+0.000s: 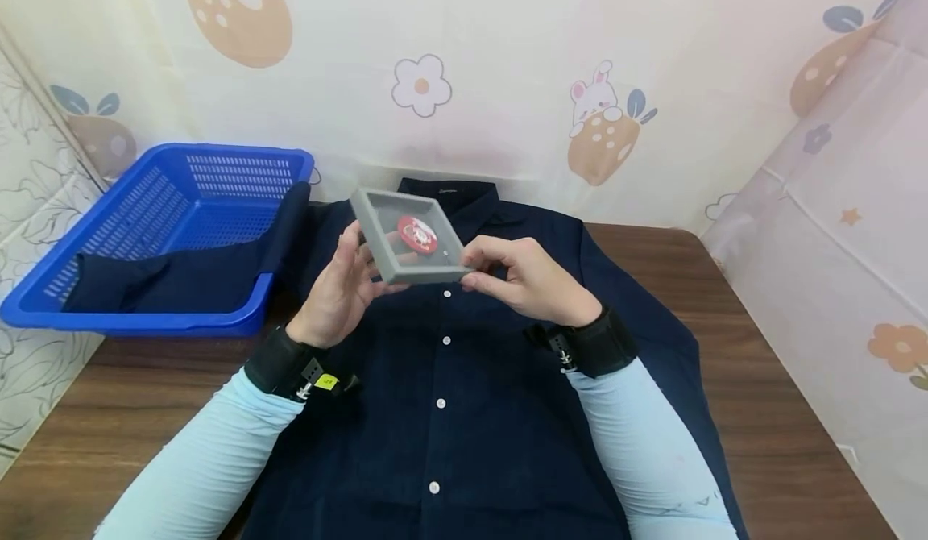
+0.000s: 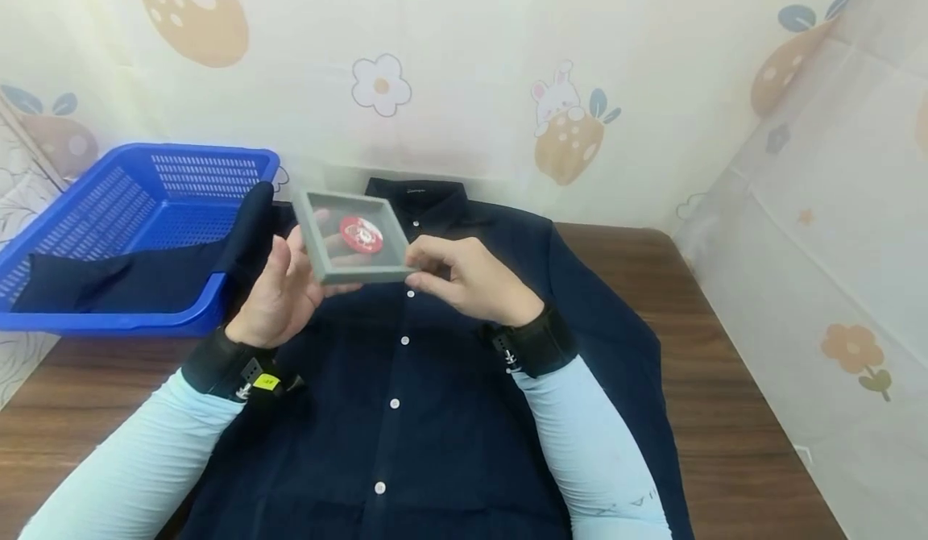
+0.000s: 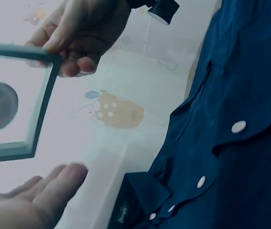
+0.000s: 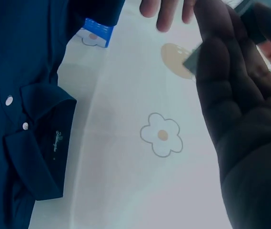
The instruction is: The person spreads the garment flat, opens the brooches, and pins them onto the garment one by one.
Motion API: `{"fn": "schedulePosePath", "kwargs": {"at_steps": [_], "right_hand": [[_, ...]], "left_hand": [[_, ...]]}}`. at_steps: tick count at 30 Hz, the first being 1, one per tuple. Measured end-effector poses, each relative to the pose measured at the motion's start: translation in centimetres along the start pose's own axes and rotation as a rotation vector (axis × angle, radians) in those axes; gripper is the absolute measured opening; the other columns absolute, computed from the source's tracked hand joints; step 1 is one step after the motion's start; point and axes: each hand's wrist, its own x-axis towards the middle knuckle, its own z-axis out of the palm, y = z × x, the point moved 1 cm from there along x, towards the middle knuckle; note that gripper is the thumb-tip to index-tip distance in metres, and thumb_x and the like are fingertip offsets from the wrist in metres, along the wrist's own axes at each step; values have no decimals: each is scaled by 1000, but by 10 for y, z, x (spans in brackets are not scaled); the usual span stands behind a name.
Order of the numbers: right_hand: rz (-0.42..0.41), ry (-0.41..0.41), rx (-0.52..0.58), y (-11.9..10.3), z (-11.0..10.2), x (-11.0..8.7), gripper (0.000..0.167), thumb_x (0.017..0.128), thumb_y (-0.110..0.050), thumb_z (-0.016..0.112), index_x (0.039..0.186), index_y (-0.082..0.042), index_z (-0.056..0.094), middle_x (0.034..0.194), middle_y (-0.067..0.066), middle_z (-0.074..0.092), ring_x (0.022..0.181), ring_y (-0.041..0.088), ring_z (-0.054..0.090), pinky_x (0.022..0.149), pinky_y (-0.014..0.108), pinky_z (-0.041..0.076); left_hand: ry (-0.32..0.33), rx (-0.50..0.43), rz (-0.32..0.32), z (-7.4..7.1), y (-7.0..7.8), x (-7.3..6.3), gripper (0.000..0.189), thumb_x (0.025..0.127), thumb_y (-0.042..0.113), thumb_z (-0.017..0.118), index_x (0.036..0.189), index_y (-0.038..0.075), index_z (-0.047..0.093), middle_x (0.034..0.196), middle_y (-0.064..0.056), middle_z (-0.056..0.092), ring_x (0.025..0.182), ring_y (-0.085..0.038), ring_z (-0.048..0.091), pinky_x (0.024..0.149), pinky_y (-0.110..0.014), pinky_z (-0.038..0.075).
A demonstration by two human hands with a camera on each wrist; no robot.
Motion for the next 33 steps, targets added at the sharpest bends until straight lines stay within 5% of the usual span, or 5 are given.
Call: {"fn": "schedulePosePath", "kwargs": {"at_steps": [4, 11, 16, 23, 33], "right_hand": [[21, -77, 40, -2, 2, -2, 15, 89, -10, 68, 103, -15, 64, 92, -3, 66, 79, 10, 62, 68, 29, 50], [30, -135, 78, -1, 7, -1, 15, 89, -10, 67, 103, -14, 64, 93, -3, 67, 78, 10, 60, 70, 29, 49], [53, -134, 68, 2, 7, -1, 17, 90, -13, 67, 106, -16, 64, 93, -5, 67, 79, 10, 60, 68, 30, 49], [108, -132, -4, 3, 6, -5, 28, 92, -17, 66, 120, -15, 60, 106, -6, 64, 89, 11, 61, 70, 31, 51], [87, -170, -32, -7, 28, 1, 99, 80, -44, 76, 154, -16, 16, 149, 2, 30, 128, 16, 36, 104, 37, 37]], "left_hand": [[-37, -134, 29, 0, -8, -2, 91, 87, 68, 46, 154, 29, -1, 154, -16, 14, 135, -38, 28, 101, -49, 40], [-38, -364, 50, 6, -19, -6, 106, 82, 60, 64, 153, 31, -9, 155, -8, 7, 139, -30, 15, 114, -48, 16], [-73, -494, 53, 8, -20, -6, 97, 87, 42, 69, 153, 30, 0, 150, -6, 18, 133, -26, 27, 109, -40, 29], [-54, -456, 52, 12, -23, -6, 89, 86, 36, 72, 152, 24, 14, 143, -9, 35, 125, -23, 43, 104, -39, 39], [46, -274, 131, 23, -30, -8, 93, 85, 26, 72, 150, 20, 6, 143, -18, 25, 123, -25, 38, 101, -35, 42]]}}
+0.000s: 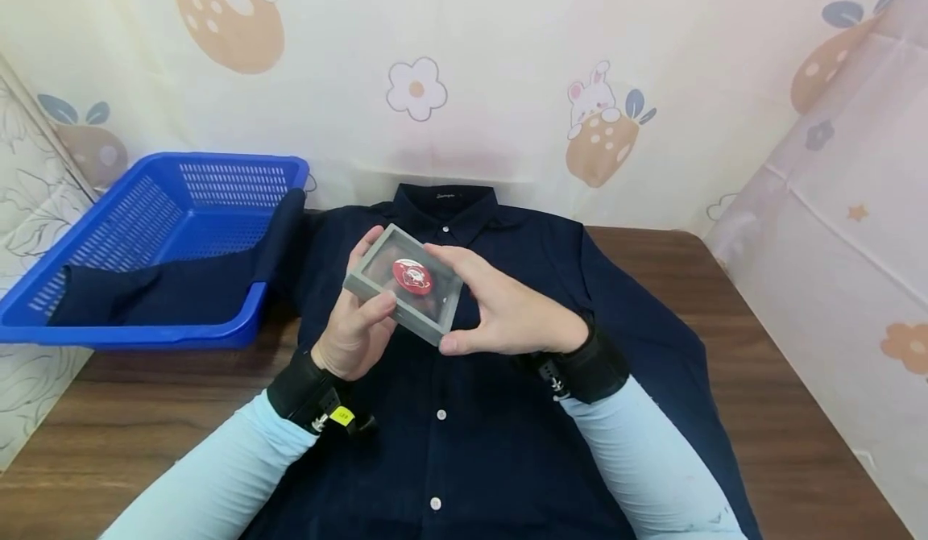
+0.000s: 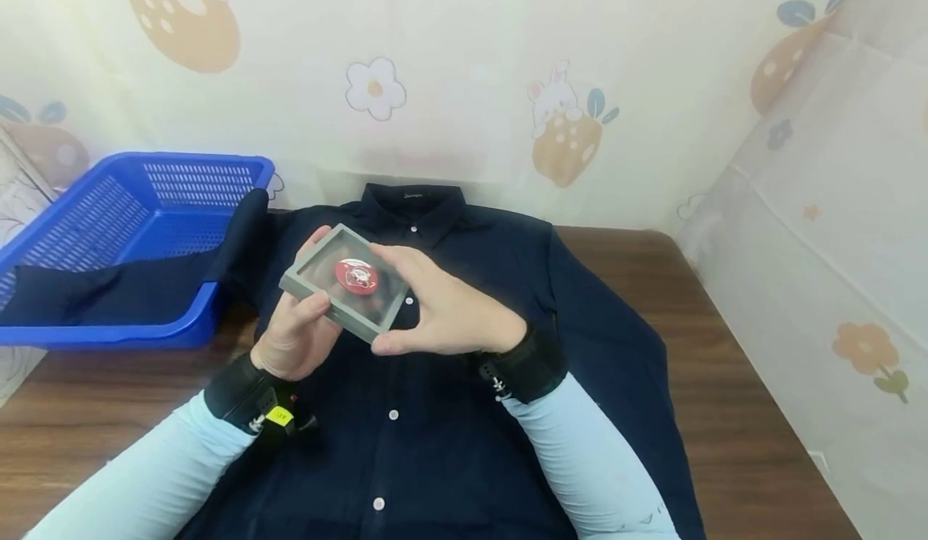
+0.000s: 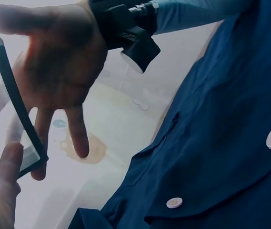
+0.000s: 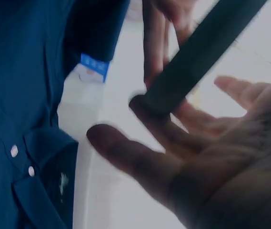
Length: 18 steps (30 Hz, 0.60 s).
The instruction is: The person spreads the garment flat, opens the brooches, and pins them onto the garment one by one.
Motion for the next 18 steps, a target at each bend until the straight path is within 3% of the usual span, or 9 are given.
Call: {"fn": "schedulePosePath", "kwargs": {"at_steps": [4, 10, 18], "right_hand": [[41, 12, -39, -4, 7, 2, 105, 79, -53, 73, 155, -23, 7, 151, 0, 25, 128, 14, 35, 101, 33, 40], [85, 31, -79, -3, 3, 2, 103, 78, -53, 73, 154, -27, 8, 149, -1, 29, 124, 13, 38, 96, 32, 44], [137, 21, -207, -1, -7, -6, 111, 69, -52, 79, 154, -31, 11, 147, -2, 30, 125, 14, 30, 91, 36, 44]], "left_hand": [[10, 32, 16, 4, -4, -1, 93, 84, 22, 72, 149, 17, 6, 142, -21, 23, 122, -25, 39, 98, -34, 44], [-9, 50, -9, 2, -6, -1, 94, 84, 15, 71, 149, 16, 2, 144, -17, 21, 124, -25, 38, 99, -32, 43], [-100, 309, -92, -6, 2, 2, 109, 79, 25, 80, 152, 22, -1, 153, -14, 17, 127, -29, 40, 95, -32, 47]]}}
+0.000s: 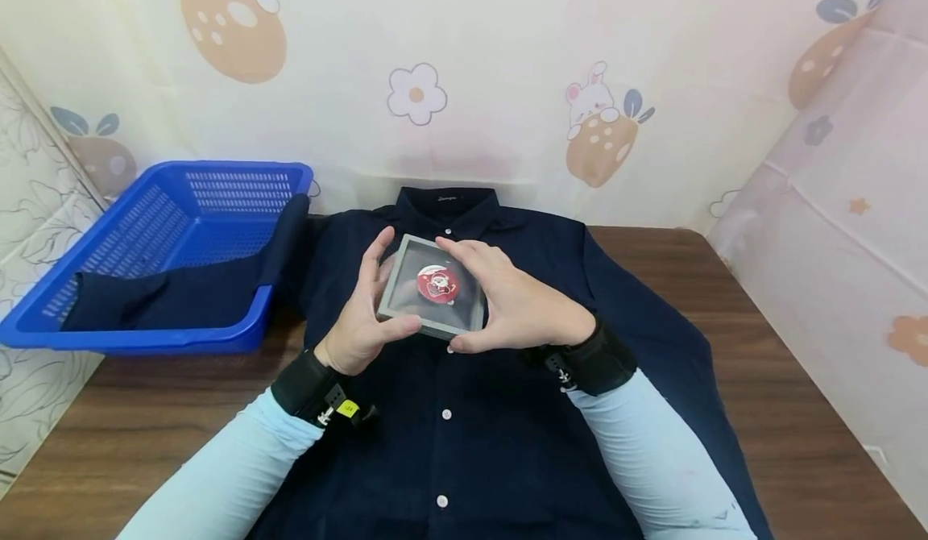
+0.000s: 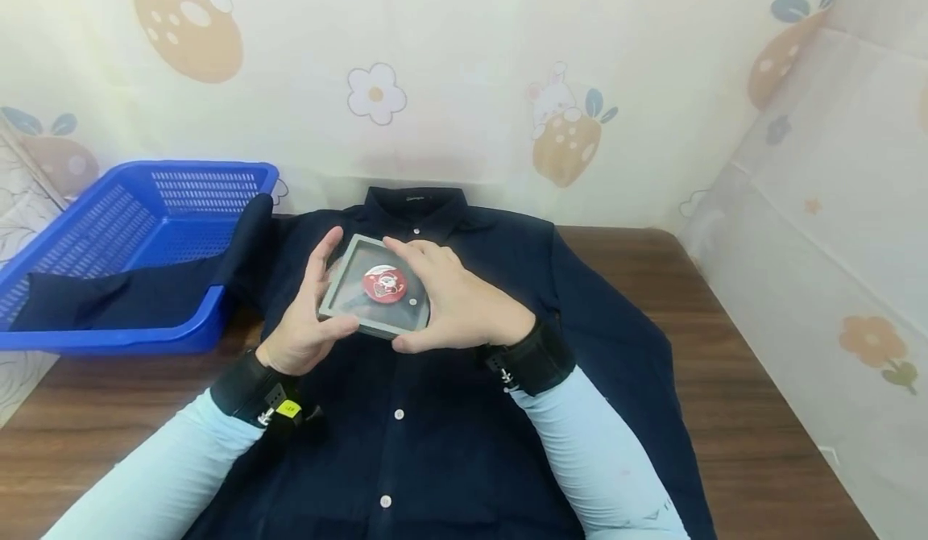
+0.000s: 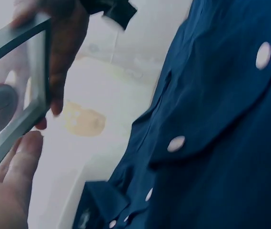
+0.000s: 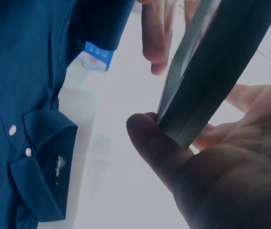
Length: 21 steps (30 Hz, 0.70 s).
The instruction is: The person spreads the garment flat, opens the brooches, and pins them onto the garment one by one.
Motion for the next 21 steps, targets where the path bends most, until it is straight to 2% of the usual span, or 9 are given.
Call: {"fn": "schedulePosePath", "kwargs": {"at_steps": [3, 5, 7, 9, 15, 21], "right_hand": [[2, -20, -12, 2, -2, -3, 113, 67, -49, 82, 154, -30, 11, 146, -2, 29, 123, 15, 31, 88, 35, 46], [-2, -31, -12, 2, -3, -4, 114, 66, -47, 83, 154, -30, 12, 145, -2, 29, 122, 16, 31, 87, 34, 47], [-11, -36, -17, 3, -4, -4, 115, 66, -46, 83, 154, -30, 12, 145, -2, 29, 122, 16, 31, 87, 34, 47], [-20, -40, -21, 3, -5, -5, 115, 65, -45, 84, 154, -30, 13, 144, -2, 29, 123, 16, 30, 88, 34, 46], [-40, -52, -23, 3, -6, -5, 115, 65, -43, 85, 154, -30, 13, 145, 0, 27, 125, 17, 28, 89, 33, 46], [-58, -61, -28, 4, -5, -2, 115, 65, -44, 84, 154, -30, 12, 145, 0, 28, 125, 16, 28, 90, 34, 44]], "left_hand": [[-73, 107, -26, -6, 3, 2, 117, 74, 26, 85, 153, 25, -1, 157, -5, 7, 130, -33, 35, 94, -34, 48], [-123, 172, -42, -10, 4, 3, 118, 73, 21, 86, 154, 25, -1, 158, -1, 4, 130, -35, 35, 93, -36, 49], [-161, 224, -60, -12, 4, 4, 119, 71, 13, 86, 154, 26, 1, 157, 1, 5, 130, -34, 34, 93, -36, 49], [-183, 272, -72, -13, 5, 4, 118, 71, 7, 85, 154, 28, 3, 155, -2, 12, 129, -32, 36, 94, -36, 49], [-171, 426, -48, -13, 7, 4, 112, 70, 4, 84, 152, 27, 12, 140, -9, 36, 122, -28, 44, 98, -35, 45], [-149, 485, -15, -15, 8, 3, 109, 67, 3, 85, 150, 26, 18, 137, -6, 40, 118, -24, 48, 100, -36, 44]]}}
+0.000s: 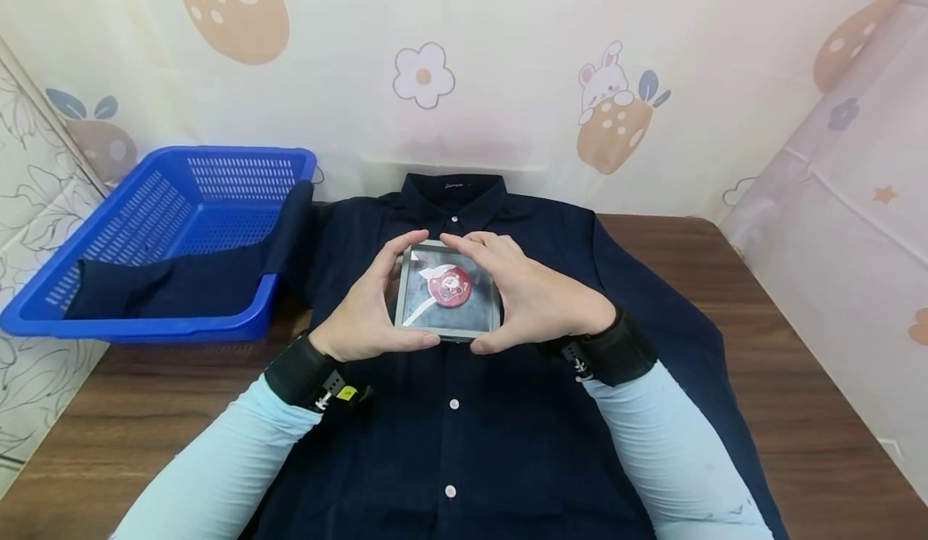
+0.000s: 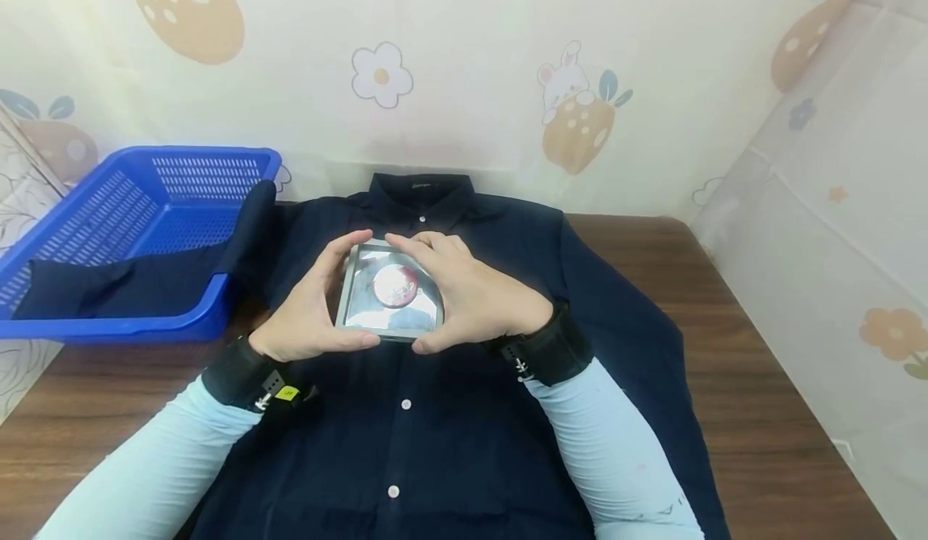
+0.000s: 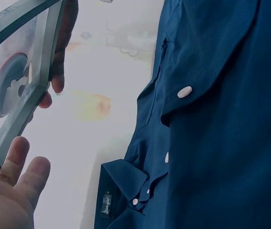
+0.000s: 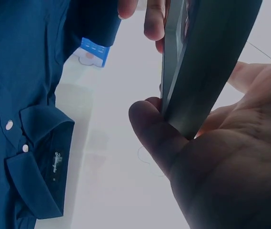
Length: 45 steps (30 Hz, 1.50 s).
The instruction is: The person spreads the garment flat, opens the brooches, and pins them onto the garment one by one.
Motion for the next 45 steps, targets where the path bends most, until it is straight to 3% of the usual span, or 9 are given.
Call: {"fn": "schedulePosePath", "kwargs": {"at_steps": [18, 24, 35, 39, 45], "right_hand": [[-18, 9, 21, 1, -3, 1, 114, 65, -42, 85, 154, -25, 15, 142, -4, 34, 124, 15, 30, 86, 32, 45], [-32, 28, 33, 4, -5, 1, 113, 65, -42, 85, 153, -25, 16, 140, -6, 36, 121, 14, 33, 85, 32, 46], [-50, 49, 77, 3, -5, 0, 112, 66, -46, 84, 153, -26, 16, 140, -6, 36, 120, 13, 33, 87, 33, 45], [-44, 50, 90, 2, -5, 0, 113, 65, -46, 85, 153, -25, 17, 139, -7, 37, 118, 13, 35, 86, 33, 45], [-32, 59, 86, 1, -7, -1, 112, 66, -46, 85, 153, -26, 17, 138, -6, 38, 119, 13, 35, 87, 33, 45]], "left_hand": [[22, 42, 13, 1, -1, 2, 108, 67, 9, 86, 149, 26, 20, 134, -5, 42, 117, -24, 50, 101, -44, 42], [26, 58, 33, 1, 1, 4, 109, 66, 6, 86, 150, 26, 19, 134, -6, 43, 117, -22, 50, 101, -39, 43], [-7, 46, 47, -3, 2, 1, 122, 66, 6, 87, 154, 27, 5, 153, -3, 24, 131, -22, 38, 106, -45, 36], [-8, 57, 49, -4, 2, 1, 121, 66, 8, 88, 154, 25, 5, 150, -6, 29, 130, -23, 39, 106, -44, 36], [-11, 48, 49, -3, 4, 2, 123, 64, -1, 87, 153, 24, 6, 142, -8, 37, 126, -22, 42, 106, -36, 38]]}}
